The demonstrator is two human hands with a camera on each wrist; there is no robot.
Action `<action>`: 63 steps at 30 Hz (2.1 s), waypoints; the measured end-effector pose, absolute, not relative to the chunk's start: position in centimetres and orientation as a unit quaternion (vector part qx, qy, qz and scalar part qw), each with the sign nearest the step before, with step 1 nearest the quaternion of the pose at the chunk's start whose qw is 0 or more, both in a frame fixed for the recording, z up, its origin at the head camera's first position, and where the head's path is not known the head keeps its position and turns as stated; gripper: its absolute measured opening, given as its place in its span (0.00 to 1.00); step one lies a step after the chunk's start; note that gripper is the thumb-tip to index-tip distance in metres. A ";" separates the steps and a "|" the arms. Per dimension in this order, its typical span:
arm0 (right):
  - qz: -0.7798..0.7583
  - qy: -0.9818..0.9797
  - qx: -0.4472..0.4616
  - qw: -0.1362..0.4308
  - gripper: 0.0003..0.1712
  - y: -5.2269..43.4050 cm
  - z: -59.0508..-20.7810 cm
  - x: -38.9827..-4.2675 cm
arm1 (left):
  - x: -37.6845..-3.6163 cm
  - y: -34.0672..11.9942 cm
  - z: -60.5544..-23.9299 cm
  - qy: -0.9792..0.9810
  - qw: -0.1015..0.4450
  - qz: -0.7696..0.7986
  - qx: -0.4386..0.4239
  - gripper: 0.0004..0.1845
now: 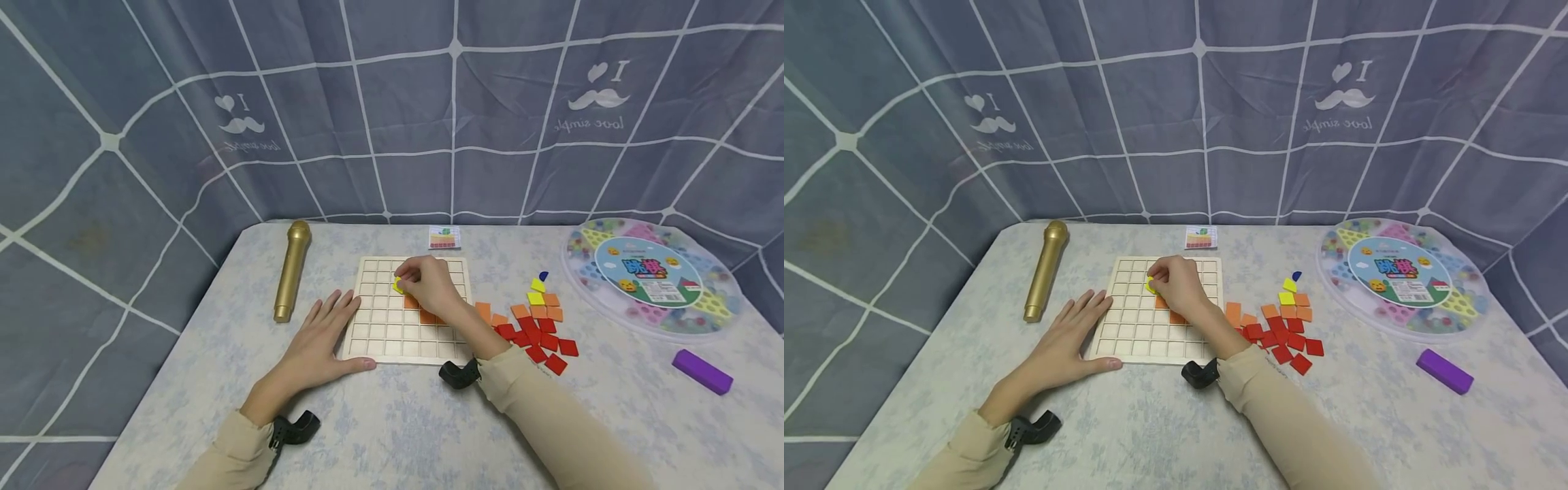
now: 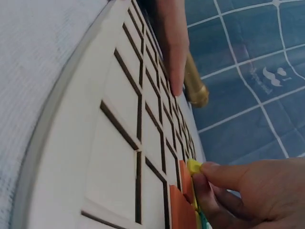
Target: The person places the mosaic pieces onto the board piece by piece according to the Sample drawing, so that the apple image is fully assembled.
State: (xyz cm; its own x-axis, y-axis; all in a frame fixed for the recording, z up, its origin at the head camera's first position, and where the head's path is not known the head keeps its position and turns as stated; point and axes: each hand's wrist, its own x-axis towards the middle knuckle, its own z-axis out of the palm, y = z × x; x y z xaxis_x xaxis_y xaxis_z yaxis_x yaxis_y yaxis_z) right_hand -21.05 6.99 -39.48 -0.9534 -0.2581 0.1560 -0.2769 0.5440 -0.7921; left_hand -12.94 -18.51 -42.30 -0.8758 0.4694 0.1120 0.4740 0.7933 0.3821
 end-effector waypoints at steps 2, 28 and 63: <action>0.442 -0.883 0.156 0.010 0.08 6.8 -39.7 -21.2 | -12.9 -18.5 -42.4 -0.948 0.004 -0.202 -0.247 0.63; 0.371 -0.907 0.197 0.044 0.11 11.6 -38.0 -17.8 | -12.9 -18.4 -42.7 -0.945 0.017 -0.214 -0.248 0.62; 0.193 -0.975 -0.107 0.009 0.19 22.7 -37.3 -15.7 | -12.8 -18.4 -42.6 -0.945 0.018 -0.209 -0.251 0.62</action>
